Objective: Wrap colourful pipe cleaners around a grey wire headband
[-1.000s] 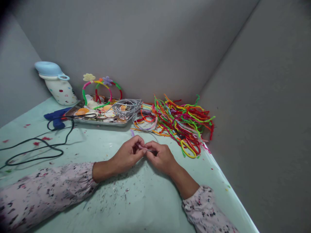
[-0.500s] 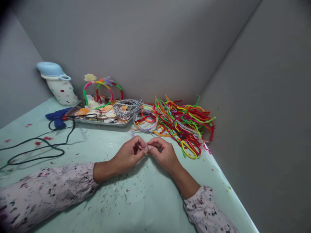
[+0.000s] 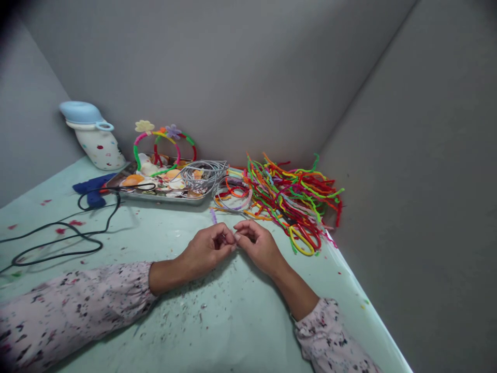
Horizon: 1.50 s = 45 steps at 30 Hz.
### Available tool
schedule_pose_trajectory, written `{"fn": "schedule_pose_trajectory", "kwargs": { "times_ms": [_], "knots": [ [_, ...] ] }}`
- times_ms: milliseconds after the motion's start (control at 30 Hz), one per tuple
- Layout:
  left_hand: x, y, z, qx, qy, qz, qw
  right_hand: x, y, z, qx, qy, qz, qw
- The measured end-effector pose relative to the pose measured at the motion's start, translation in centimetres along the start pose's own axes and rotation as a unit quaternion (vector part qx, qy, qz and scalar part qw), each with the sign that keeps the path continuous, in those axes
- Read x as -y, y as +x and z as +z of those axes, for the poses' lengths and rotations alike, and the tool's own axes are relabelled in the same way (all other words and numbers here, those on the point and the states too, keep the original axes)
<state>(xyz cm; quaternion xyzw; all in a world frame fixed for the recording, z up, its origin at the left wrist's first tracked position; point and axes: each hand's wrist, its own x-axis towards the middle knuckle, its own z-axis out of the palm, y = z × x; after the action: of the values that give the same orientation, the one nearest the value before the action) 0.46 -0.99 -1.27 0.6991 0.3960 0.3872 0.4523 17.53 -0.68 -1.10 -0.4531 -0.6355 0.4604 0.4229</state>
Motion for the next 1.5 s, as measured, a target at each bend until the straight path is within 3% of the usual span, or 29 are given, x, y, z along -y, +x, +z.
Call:
{"fn": "schedule_pose_trajectory", "kwargs": {
  "times_ms": [133, 767, 1033, 1267, 1500],
  "knots": [
    [-0.2, 0.0, 0.0, 0.001, 0.001, 0.004, 1.0, -0.2, 0.1, 0.0, 0.004, 0.003, 0.0, 1.0],
    [-0.9, 0.2, -0.7, 0.007, 0.137, 0.061, 0.989, 0.0, 0.1, 0.0, -0.116, -0.028, -0.075, 0.99],
    [-0.9, 0.3, -0.8, 0.004, 0.128, 0.056, 0.99, 0.4, -0.1, -0.5, -0.065, 0.006, -0.06, 0.996],
    [-0.7, 0.3, -0.7, 0.005, 0.122, 0.054, 0.991, 0.4, 0.0, -0.8, -0.04, -0.041, -0.054, 0.997],
    [-0.8, 0.2, -0.8, 0.014, 0.13, 0.049, 0.99, 0.2, -0.2, -0.7, -0.058, -0.058, -0.034, 0.996]
  ]
}}
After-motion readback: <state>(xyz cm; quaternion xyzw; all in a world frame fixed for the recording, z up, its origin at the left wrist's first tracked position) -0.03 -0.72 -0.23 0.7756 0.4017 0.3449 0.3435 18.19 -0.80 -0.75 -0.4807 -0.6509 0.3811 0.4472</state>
